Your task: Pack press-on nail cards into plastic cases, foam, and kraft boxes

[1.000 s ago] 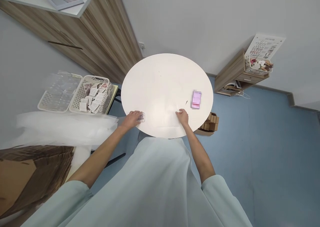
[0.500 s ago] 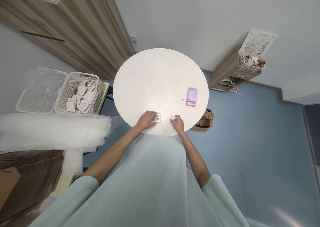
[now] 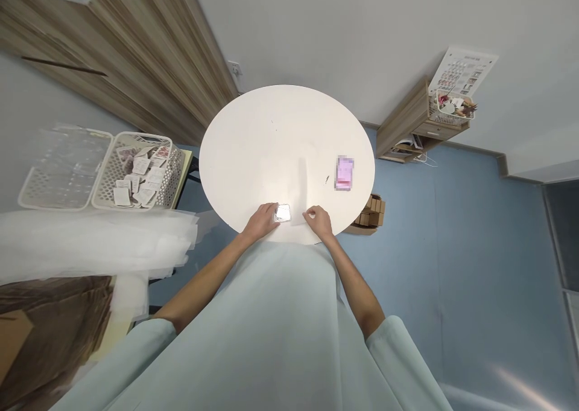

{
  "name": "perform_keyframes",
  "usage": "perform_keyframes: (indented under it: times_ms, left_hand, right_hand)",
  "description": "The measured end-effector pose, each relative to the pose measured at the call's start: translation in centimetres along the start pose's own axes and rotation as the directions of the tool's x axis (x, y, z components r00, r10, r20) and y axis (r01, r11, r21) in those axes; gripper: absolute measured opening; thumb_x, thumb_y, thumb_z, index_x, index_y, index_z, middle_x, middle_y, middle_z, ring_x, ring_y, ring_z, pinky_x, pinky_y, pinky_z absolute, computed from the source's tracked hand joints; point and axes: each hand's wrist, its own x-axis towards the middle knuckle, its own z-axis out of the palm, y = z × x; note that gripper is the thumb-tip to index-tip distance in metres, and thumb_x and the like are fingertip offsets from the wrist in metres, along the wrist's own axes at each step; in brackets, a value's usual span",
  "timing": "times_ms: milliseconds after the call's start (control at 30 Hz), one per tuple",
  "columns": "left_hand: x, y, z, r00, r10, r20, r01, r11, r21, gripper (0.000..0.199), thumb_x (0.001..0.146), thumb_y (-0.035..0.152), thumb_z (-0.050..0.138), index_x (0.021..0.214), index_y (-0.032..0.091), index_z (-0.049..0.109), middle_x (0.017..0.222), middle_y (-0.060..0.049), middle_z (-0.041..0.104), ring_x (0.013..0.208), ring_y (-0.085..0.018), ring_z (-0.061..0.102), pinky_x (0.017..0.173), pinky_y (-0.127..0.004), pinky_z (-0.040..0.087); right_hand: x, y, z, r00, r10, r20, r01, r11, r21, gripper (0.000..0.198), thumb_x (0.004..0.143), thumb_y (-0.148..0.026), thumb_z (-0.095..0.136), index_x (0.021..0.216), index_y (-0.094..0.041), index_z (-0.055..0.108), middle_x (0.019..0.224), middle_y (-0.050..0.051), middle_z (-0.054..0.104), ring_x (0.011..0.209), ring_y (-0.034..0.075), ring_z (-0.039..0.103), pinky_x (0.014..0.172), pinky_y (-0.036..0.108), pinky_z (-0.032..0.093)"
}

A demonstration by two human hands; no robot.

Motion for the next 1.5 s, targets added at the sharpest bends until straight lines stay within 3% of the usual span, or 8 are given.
perform_keyframes:
  times_ms: [200, 400, 533, 733, 1067, 1233, 1367, 1500]
  left_hand:
    - [-0.5, 1.2, -0.1, 0.982, -0.176, -0.067, 0.163, 0.973, -0.161, 0.061, 0.097, 0.043, 0.064, 0.151, 0.017, 0.053, 0.157, -0.017, 0.056, 0.145, -0.036, 0.051, 0.119, -0.05, 0.044]
    - [-0.7, 2.7, -0.7, 0.838, -0.533, -0.116, 0.456, 0.801, -0.387, 0.048, 0.103, 0.06, 0.052, 0.121, 0.02, 0.071, 0.134, -0.012, 0.074, 0.113, -0.028, 0.072, 0.102, -0.04, 0.055]
    - [-0.3, 2.6, -0.8, 0.767, -0.637, -0.077, 0.556, 0.72, -0.415, 0.033, 0.096, 0.055, 0.066, 0.1, 0.023, 0.076, 0.114, -0.006, 0.082, 0.107, -0.026, 0.075, 0.097, -0.037, 0.055]
    - [0.0, 2.0, -0.4, 0.715, -0.697, -0.052, 0.636, 0.68, -0.366, 0.017, 0.092, 0.039, 0.072, 0.095, 0.023, 0.078, 0.104, -0.006, 0.083, 0.099, -0.025, 0.076, 0.089, -0.034, 0.055]
    - [-0.4, 1.3, 0.3, 0.742, -0.661, -0.111, 0.621, 0.74, -0.256, 0.017, 0.097, 0.035, 0.062, 0.1, 0.023, 0.074, 0.105, -0.006, 0.081, 0.101, -0.025, 0.074, 0.09, -0.034, 0.053]
    - [-0.4, 1.1, 0.4, 0.754, -0.647, -0.114, 0.619, 0.758, -0.204, 0.017, 0.099, 0.033, 0.058, 0.102, 0.023, 0.071, 0.108, -0.007, 0.08, 0.102, -0.026, 0.073, 0.088, -0.034, 0.052]
    - [-0.3, 1.2, 0.3, 0.749, -0.653, -0.11, 0.637, 0.756, -0.151, 0.017, 0.099, 0.029, 0.055, 0.105, 0.024, 0.069, 0.105, -0.007, 0.08, 0.101, -0.028, 0.074, 0.087, -0.036, 0.052]
    - [-0.4, 1.7, 0.3, 0.747, -0.653, -0.128, 0.649, 0.757, -0.078, 0.021, 0.1, 0.029, 0.052, 0.114, 0.022, 0.068, 0.105, -0.011, 0.078, 0.103, -0.031, 0.073, 0.088, -0.04, 0.054]
  right_hand:
    - [0.0, -5.0, 2.3, 0.964, -0.209, 0.166, 0.24, 0.95, -0.2, 0.014, 0.101, -0.029, 0.064, 0.094, -0.022, 0.073, 0.107, 0.006, 0.076, 0.107, 0.023, 0.066, 0.083, 0.031, 0.049]
    - [1.6, -7.6, 5.5, 0.907, -0.148, 0.395, 0.297, 0.889, -0.349, 0.018, 0.103, -0.031, 0.065, 0.09, -0.022, 0.072, 0.092, 0.003, 0.077, 0.083, 0.02, 0.068, 0.065, 0.029, 0.039]
    - [1.8, -8.3, 7.0, 0.879, -0.117, 0.462, 0.339, 0.836, -0.432, 0.03, 0.106, -0.034, 0.06, 0.081, -0.021, 0.072, 0.084, 0.005, 0.076, 0.08, 0.022, 0.069, 0.065, 0.029, 0.038]
    - [1.5, -8.2, 7.5, 0.858, -0.152, 0.491, 0.38, 0.832, -0.405, 0.025, 0.106, -0.038, 0.061, 0.093, -0.023, 0.077, 0.099, 0.006, 0.08, 0.091, 0.022, 0.072, 0.07, 0.028, 0.042]
    - [3.0, -5.2, 4.7, 0.973, 0.016, 0.23, 0.06, 0.946, -0.319, 0.025, 0.101, -0.044, 0.069, 0.11, -0.022, 0.076, 0.11, 0.007, 0.08, 0.097, 0.022, 0.072, 0.076, 0.029, 0.047]
    - [3.9, -4.5, 4.9, 0.959, 0.142, 0.245, -0.079, 0.965, -0.25, 0.033, 0.098, -0.049, 0.071, 0.111, -0.019, 0.075, 0.103, 0.008, 0.081, 0.1, 0.023, 0.074, 0.074, 0.027, 0.047]
    - [4.4, -4.5, 5.7, 0.932, 0.167, 0.323, -0.132, 0.983, -0.126, 0.026, 0.099, -0.044, 0.069, 0.093, -0.019, 0.075, 0.076, 0.002, 0.077, 0.078, 0.018, 0.075, 0.072, 0.023, 0.048]
    - [4.4, -4.5, 6.4, 0.924, 0.174, 0.341, -0.181, 0.983, -0.011, 0.023, 0.099, -0.039, 0.068, 0.085, -0.02, 0.069, 0.069, -0.001, 0.074, 0.063, 0.014, 0.073, 0.067, 0.021, 0.049]
